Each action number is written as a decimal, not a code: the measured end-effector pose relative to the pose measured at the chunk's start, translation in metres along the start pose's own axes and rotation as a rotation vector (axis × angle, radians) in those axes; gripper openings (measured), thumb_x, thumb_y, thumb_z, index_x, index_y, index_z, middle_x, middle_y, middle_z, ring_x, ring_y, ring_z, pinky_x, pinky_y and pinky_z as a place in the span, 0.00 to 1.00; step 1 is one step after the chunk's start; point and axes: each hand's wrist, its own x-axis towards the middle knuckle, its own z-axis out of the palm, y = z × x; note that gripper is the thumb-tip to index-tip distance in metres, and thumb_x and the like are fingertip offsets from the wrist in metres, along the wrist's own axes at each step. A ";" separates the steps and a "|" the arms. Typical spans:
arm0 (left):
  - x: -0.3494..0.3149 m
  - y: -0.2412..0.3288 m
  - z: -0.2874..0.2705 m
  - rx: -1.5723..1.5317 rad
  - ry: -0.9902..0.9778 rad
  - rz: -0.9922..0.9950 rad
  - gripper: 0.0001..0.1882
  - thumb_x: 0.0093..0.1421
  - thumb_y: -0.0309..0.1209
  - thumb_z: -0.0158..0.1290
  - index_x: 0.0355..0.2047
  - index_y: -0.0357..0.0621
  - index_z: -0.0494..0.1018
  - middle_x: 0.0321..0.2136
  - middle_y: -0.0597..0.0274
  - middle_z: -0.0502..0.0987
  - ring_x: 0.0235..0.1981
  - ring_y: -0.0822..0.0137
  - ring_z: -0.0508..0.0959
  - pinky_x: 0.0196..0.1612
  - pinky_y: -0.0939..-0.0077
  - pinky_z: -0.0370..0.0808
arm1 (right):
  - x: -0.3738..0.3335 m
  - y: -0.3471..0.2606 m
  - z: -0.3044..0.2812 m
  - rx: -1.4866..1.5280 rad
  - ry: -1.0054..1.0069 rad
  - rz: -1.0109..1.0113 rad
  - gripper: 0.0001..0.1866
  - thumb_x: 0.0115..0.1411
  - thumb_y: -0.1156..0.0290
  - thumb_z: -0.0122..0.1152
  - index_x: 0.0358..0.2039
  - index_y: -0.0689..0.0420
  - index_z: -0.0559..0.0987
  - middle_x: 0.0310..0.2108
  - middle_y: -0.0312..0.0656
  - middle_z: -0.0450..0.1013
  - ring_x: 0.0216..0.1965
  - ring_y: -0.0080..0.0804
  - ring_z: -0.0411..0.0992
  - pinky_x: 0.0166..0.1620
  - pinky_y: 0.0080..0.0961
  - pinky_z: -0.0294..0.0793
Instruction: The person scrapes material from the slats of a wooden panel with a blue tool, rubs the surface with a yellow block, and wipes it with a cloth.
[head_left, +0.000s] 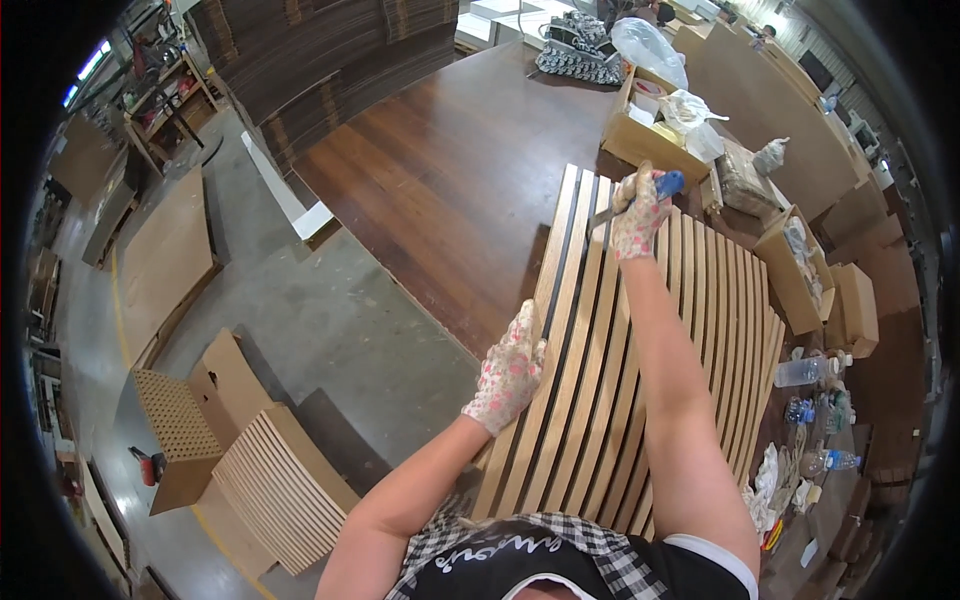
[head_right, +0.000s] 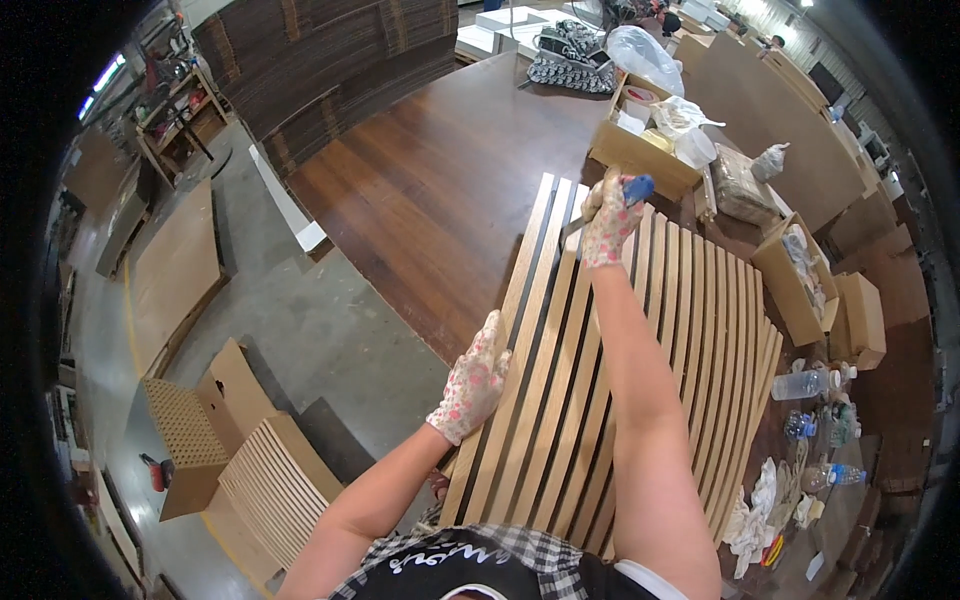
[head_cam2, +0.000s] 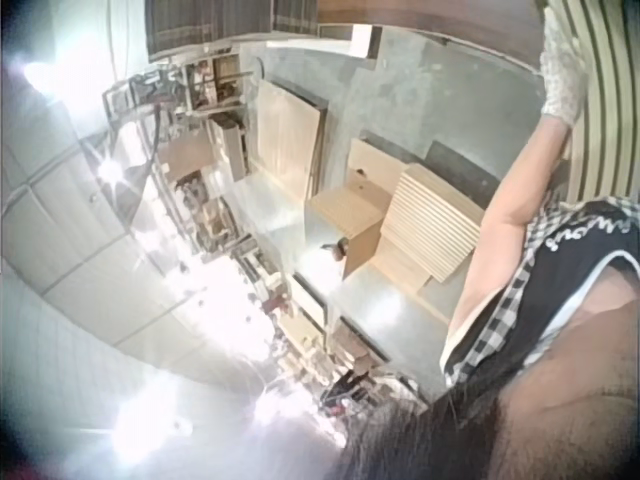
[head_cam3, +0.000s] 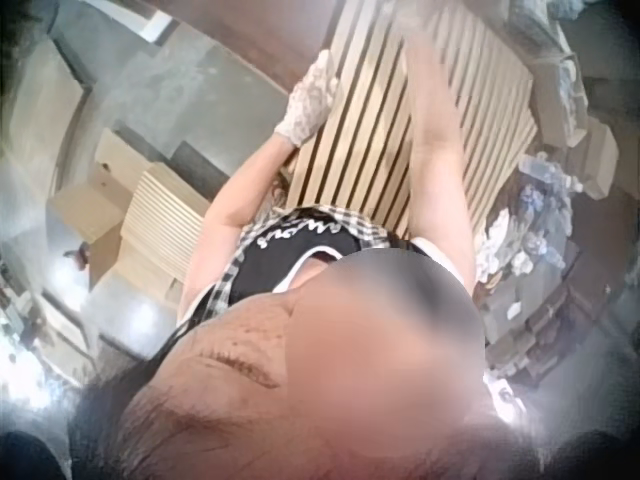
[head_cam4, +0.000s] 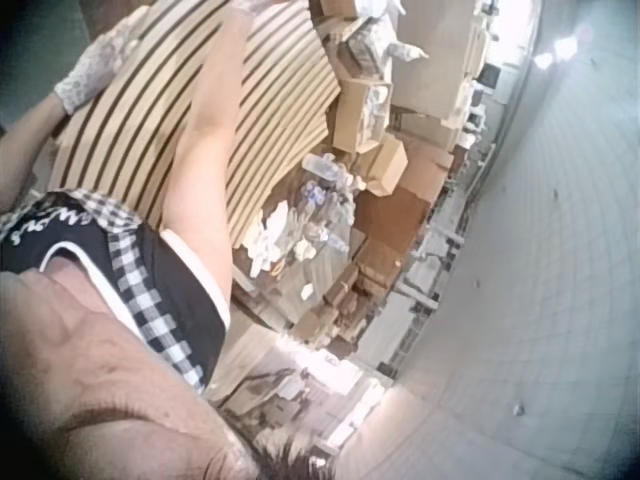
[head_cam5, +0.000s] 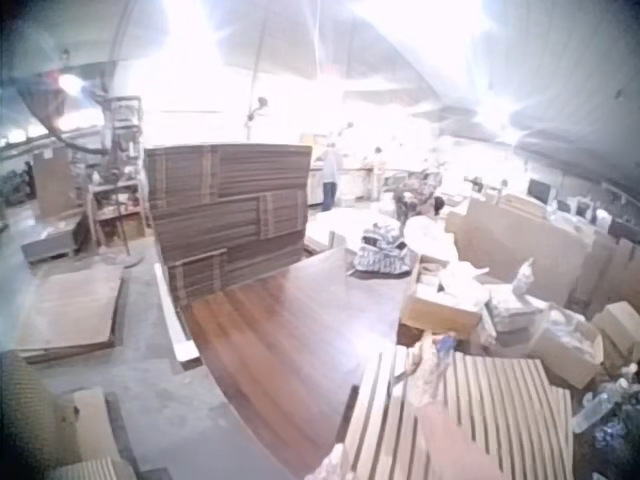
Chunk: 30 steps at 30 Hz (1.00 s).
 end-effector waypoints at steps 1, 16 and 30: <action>0.000 0.000 0.000 0.001 0.008 0.019 0.31 0.64 0.29 0.45 0.65 0.35 0.50 0.59 0.38 0.61 0.57 0.43 0.67 0.58 0.57 0.65 | 0.014 0.006 0.001 0.020 0.015 -0.010 0.11 0.59 0.69 0.61 0.29 0.51 0.65 0.13 0.30 0.61 0.10 0.19 0.57 0.14 0.19 0.55; 0.002 -0.008 0.005 -0.023 0.113 0.154 0.28 0.65 0.30 0.45 0.63 0.34 0.54 0.57 0.39 0.64 0.58 0.44 0.67 0.60 0.61 0.65 | -0.026 -0.011 -0.013 0.051 -0.018 0.059 0.12 0.60 0.71 0.61 0.29 0.52 0.64 0.14 0.31 0.60 0.12 0.19 0.56 0.15 0.20 0.52; 0.009 -0.013 0.009 0.004 0.026 0.054 0.31 0.66 0.38 0.42 0.65 0.37 0.51 0.58 0.38 0.63 0.60 0.44 0.64 0.61 0.60 0.62 | -0.333 -0.111 -0.043 0.075 -0.066 0.056 0.06 0.66 0.71 0.53 0.31 0.50 0.68 0.17 0.31 0.62 0.16 0.20 0.58 0.18 0.19 0.57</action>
